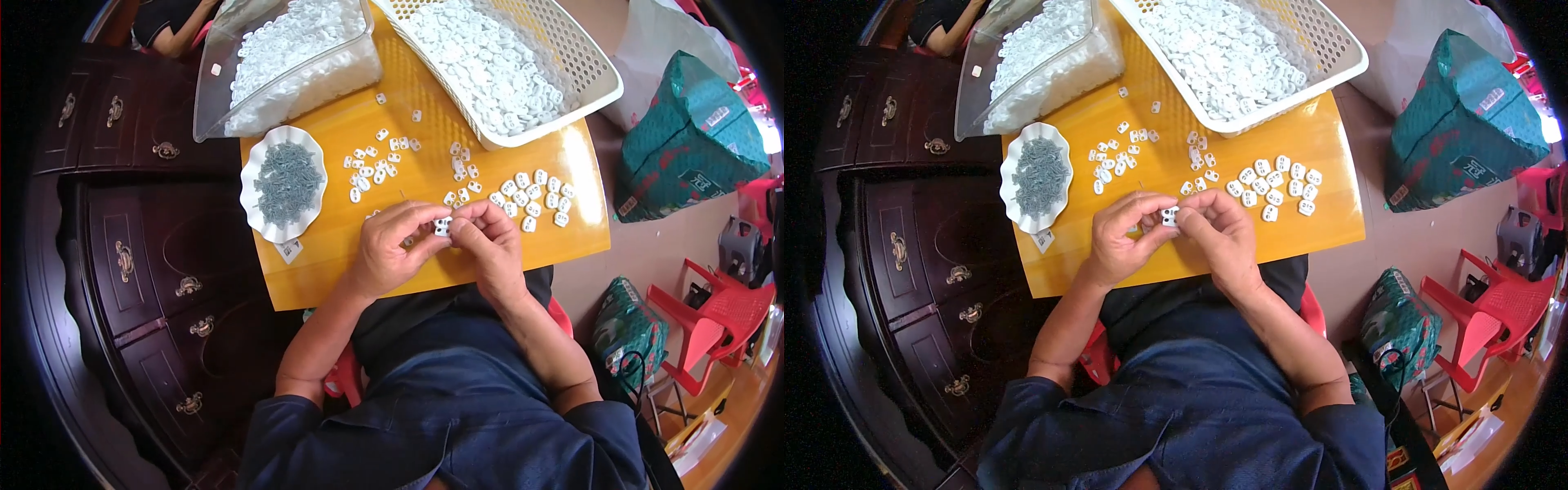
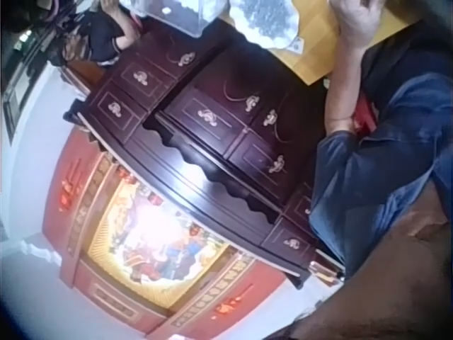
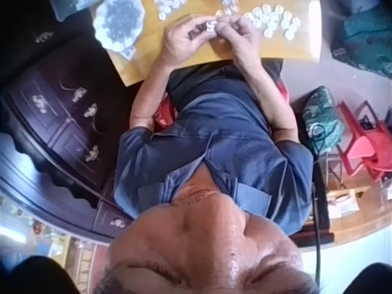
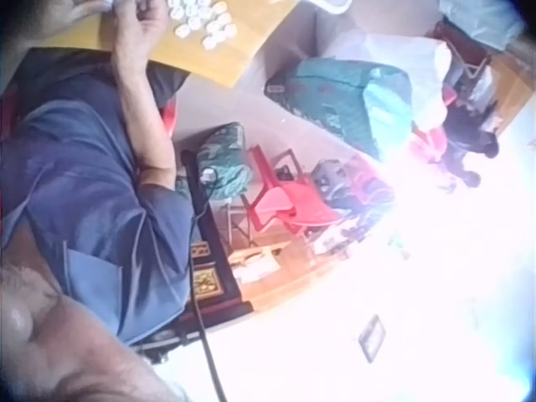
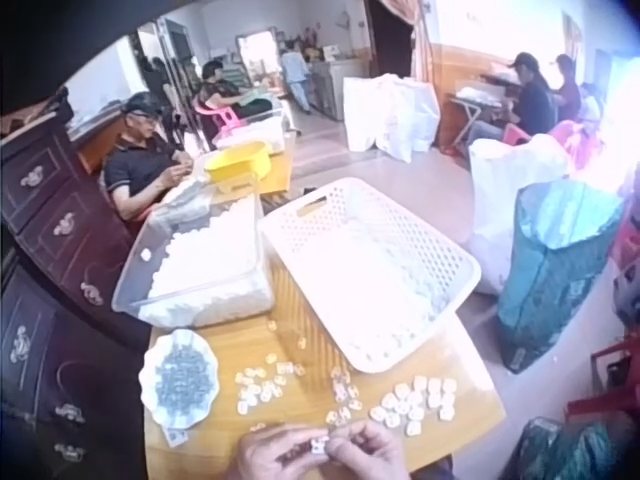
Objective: Assembling small white plastic components by inserting metal pins by hand.
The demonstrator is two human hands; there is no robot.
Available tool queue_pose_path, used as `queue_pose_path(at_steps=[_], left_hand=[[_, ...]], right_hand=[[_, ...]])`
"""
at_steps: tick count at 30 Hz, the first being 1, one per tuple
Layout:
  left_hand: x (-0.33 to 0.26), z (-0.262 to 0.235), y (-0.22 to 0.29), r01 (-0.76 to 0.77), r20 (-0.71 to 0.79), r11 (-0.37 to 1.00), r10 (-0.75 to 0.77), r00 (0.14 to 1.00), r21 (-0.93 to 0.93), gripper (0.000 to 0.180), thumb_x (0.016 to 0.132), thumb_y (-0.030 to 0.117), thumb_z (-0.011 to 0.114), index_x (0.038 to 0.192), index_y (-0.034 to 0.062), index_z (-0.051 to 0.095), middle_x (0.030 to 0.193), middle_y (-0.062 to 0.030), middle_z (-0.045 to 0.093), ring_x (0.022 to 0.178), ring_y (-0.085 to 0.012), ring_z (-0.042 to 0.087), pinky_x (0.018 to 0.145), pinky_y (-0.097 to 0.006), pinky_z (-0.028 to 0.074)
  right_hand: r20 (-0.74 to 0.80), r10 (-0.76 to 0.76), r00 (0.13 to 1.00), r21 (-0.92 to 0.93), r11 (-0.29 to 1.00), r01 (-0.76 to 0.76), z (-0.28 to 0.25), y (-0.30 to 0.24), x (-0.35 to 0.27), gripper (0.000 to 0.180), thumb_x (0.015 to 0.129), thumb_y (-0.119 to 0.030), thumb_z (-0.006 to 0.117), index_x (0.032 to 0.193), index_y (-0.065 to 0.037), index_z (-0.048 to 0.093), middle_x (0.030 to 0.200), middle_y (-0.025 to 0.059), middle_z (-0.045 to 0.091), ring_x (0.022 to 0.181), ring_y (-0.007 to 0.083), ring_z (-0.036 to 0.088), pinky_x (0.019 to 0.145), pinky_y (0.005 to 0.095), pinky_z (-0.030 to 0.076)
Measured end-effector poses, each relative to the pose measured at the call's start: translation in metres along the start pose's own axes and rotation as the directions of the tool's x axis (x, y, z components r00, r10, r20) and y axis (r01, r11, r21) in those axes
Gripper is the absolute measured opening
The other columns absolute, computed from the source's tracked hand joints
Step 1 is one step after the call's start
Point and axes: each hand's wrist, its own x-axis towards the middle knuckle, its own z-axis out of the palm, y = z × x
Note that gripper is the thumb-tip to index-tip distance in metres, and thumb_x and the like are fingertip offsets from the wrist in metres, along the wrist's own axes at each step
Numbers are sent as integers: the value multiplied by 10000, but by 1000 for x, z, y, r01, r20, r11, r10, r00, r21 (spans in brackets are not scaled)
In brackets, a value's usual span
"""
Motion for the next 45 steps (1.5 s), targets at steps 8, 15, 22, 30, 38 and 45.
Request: queue_pose_path(at_steps=[8, 15, 22, 30, 38, 45], left_hand=[[2, -1, -1, 1, 35, 1000, 0, 999, -19, 362, 803, -13, 850, 1136, 29, 716, 1028, -104, 745, 784, -186, 711, 647, -288, 574], [-1, -3, -1, -9, 34, 1000, 9, 999, 0, 388, 785, -20, 858, 1146, 28, 723, 1036, -106, 743, 771, -179, 706, 651, -285, 574], [-1, -1, -4, -26, 30, 999, 25, 999, 33, 389, 789, -19, 855, 1151, 27, 721, 1023, -104, 740, 762, -176, 703, 659, -287, 574], [0, 1, -6, -72, 13, 994, 72, 997, 87, 347, 795, -8, 846, 1118, 37, 727, 952, -100, 736, 743, -187, 700, 643, -300, 564], [-3, 0, -4, -22, 16, 996, 21, 1000, 84, 347, 812, -20, 831, 1141, 44, 742, 922, -80, 727, 720, -159, 684, 637, -284, 557], [-2, 6, -2, 95, -17, 995, -95, 995, -15, 328, 829, -56, 806, 1139, 31, 744, 886, -34, 675, 679, -84, 615, 607, -236, 510]], right_hand=[[67, 36, 997, 21, 999, -37, -6, -5, 3, 54, 989, -56, 668, 1026, -25, 643, 920, 5, 678, 825, 70, 605, 768, 241, 485], [50, 9, 999, 38, 999, -10, -2, 1, 1, 55, 1002, -53, 668, 1045, -24, 650, 916, -4, 676, 811, 59, 601, 751, 226, 481], [64, -20, 998, 32, 999, 18, -3, 3, 3, 58, 1006, -49, 673, 1052, -21, 652, 919, -2, 686, 815, 52, 620, 750, 217, 497], [83, -28, 996, 57, 998, 23, -5, 4, 3, 52, 1006, -49, 679, 1038, -24, 647, 923, 2, 691, 817, 56, 626, 749, 223, 506], [28, -26, 999, 27, 999, 25, 1, 3, 2, 44, 987, -51, 681, 1023, -47, 656, 860, -6, 671, 767, 54, 597, 738, 226, 498], [43, -60, 997, 29, 998, 59, -4, 10, 3, 58, 1007, -38, 677, 1049, -32, 638, 942, -9, 685, 827, 45, 616, 765, 218, 506]])
